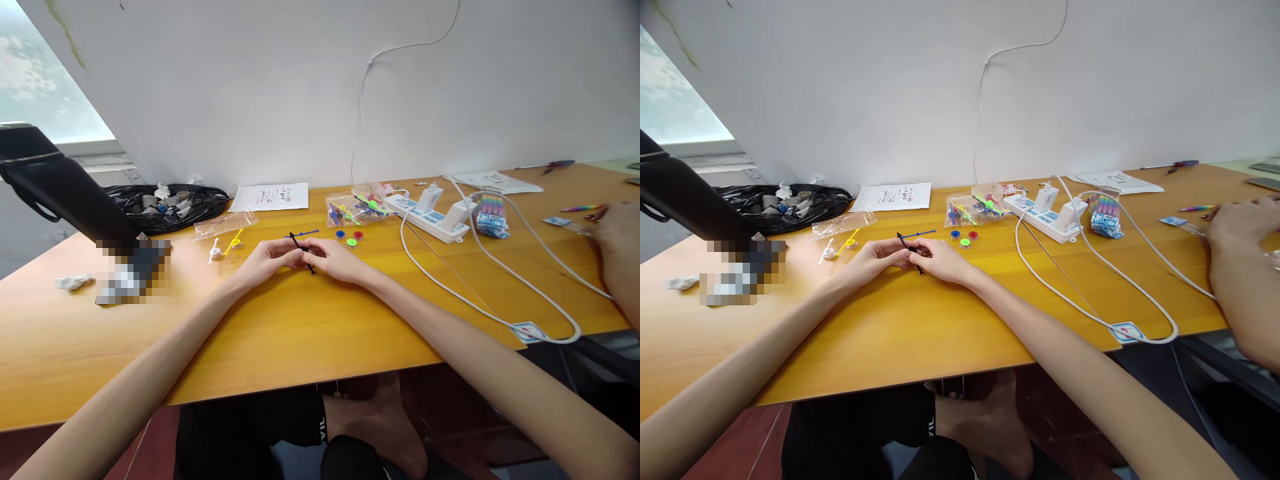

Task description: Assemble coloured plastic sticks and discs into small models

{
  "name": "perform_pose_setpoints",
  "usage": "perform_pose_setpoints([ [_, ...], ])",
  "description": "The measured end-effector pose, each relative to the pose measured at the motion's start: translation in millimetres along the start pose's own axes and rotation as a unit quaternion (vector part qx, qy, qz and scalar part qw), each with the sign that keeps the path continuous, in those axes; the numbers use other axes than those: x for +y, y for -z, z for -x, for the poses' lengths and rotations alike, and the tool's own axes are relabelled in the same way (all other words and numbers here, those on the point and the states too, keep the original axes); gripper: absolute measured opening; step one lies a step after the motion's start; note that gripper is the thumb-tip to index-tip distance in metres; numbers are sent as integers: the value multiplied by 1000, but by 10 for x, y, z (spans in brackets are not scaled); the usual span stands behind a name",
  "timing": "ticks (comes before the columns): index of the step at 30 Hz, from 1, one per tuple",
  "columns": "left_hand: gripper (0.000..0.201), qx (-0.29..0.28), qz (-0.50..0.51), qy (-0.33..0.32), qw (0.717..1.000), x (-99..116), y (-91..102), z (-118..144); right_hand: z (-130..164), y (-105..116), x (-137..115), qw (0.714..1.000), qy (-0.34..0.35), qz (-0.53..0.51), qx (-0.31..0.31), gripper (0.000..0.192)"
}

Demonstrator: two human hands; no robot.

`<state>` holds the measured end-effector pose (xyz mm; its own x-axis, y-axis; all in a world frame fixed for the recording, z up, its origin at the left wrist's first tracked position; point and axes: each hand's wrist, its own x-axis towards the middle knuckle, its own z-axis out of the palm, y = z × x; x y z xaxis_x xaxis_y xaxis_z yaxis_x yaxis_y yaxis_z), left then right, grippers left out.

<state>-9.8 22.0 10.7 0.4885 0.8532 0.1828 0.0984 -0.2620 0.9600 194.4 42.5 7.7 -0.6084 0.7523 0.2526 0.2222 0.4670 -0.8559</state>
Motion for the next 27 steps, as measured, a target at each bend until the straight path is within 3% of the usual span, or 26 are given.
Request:
perform_pose_setpoints([
  [12,44,20,-14,0,1000,7,-6,-4,-18,9,8,999,12,-34,11,36],
  [15,42,62,-39,-20,997,74,12,-2,-24,11,13,999,21,-42,11,38],
  [17,40,120,-55,-39,991,131,83,-2,-20,10,8,999,20,-49,9,40],
  [20,38,238,-94,-55,965,178,310,10,-12,3,-6,999,9,-45,9,38],
  [23,36,347,-204,-34,915,148,616,54,-9,-5,-15,999,-2,-38,11,35],
  [27,32,383,-385,34,839,33,956,156,-14,-12,-4,999,-8,-40,15,31],
])
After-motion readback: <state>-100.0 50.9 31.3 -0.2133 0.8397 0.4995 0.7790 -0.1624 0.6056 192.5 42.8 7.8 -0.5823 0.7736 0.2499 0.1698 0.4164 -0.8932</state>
